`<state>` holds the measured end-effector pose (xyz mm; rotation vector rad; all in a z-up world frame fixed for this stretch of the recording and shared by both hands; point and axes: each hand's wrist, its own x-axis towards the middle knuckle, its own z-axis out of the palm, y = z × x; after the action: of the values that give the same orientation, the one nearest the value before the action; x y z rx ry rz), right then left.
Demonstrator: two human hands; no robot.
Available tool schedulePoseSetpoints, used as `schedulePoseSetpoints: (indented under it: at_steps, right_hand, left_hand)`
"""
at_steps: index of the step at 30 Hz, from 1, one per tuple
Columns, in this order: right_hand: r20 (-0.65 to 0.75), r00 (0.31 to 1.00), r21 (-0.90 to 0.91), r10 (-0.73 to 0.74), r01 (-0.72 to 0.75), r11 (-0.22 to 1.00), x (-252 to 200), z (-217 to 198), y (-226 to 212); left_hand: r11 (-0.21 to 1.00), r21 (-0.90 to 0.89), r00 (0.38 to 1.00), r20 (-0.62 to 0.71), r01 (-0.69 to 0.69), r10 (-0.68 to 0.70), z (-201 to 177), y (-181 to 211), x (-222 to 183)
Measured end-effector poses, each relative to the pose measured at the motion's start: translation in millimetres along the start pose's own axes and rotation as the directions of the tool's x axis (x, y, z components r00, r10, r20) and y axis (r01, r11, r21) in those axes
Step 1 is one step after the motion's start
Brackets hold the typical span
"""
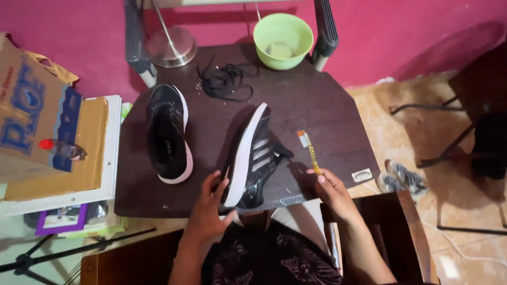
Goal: A person is cleaning or treating the white rubber sides of black sneakers using a small brush and a liquid solution.
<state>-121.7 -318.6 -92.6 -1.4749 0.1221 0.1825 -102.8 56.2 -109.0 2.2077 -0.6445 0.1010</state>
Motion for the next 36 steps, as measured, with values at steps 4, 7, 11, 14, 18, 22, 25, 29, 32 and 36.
schedulePoseSetpoints:
  at_steps: [4, 7, 11, 14, 18, 22, 25, 29, 32, 36]
  right_hand:
    - [-0.012, 0.997, -0.128, -0.073, 0.071, 0.989, 1, 9, 14]
    - [0.170, 0.955, -0.310, -0.245, 0.288, 0.906, 13, 25, 10]
    - [0.387, 0.831, -0.651, -0.400, 0.554, 0.520, 42, 23, -9]
    - [0.425, 0.812, -0.662, -0.400, 0.580, 0.474, 40, 37, -14]
    - [0.397, 0.820, -0.647, -0.412, 0.568, 0.508, 64, 20, -20]
    - [0.341, 0.855, -0.659, -0.390, 0.513, 0.549, 65, 32, -45]
    - [0.236, 0.902, -0.683, -0.362, 0.419, 0.599, 63, 39, -71]
    - [0.235, 0.919, -0.561, -0.315, 0.393, 0.728, 34, 31, -62]
    - [0.361, 0.868, -0.397, -0.342, 0.475, 0.785, 18, 33, -41]
    - [0.230, 0.895, -0.560, -0.383, 0.443, 0.700, 30, 5, -18]
  left_hand:
    - [0.997, 0.070, 0.999, 0.033, -0.033, 0.030, -21, 7, 21]
    - [0.989, -0.078, 0.969, 0.223, 0.127, -0.107, -33, 10, 31]
    - [0.974, -0.196, 0.985, 0.150, 0.111, -0.082, -16, 2, 29]
    - [0.963, -0.265, 0.999, 0.008, 0.050, -0.050, -4, -3, 29]
    - [0.937, -0.343, 0.997, -0.025, 0.059, -0.072, 3, -14, 27]
    - [0.953, -0.287, 0.995, 0.016, 0.097, -0.097, -7, -5, 39]
    - [0.921, -0.336, 0.977, 0.144, 0.198, -0.157, -21, 2, 60]
    - [0.869, -0.318, 0.903, 0.333, 0.380, -0.273, -22, 13, 69]
    - [0.835, -0.336, 0.882, 0.343, 0.436, -0.323, -21, 21, 74]
    - [0.784, -0.485, 0.922, 0.212, 0.388, -0.325, -6, 16, 69]
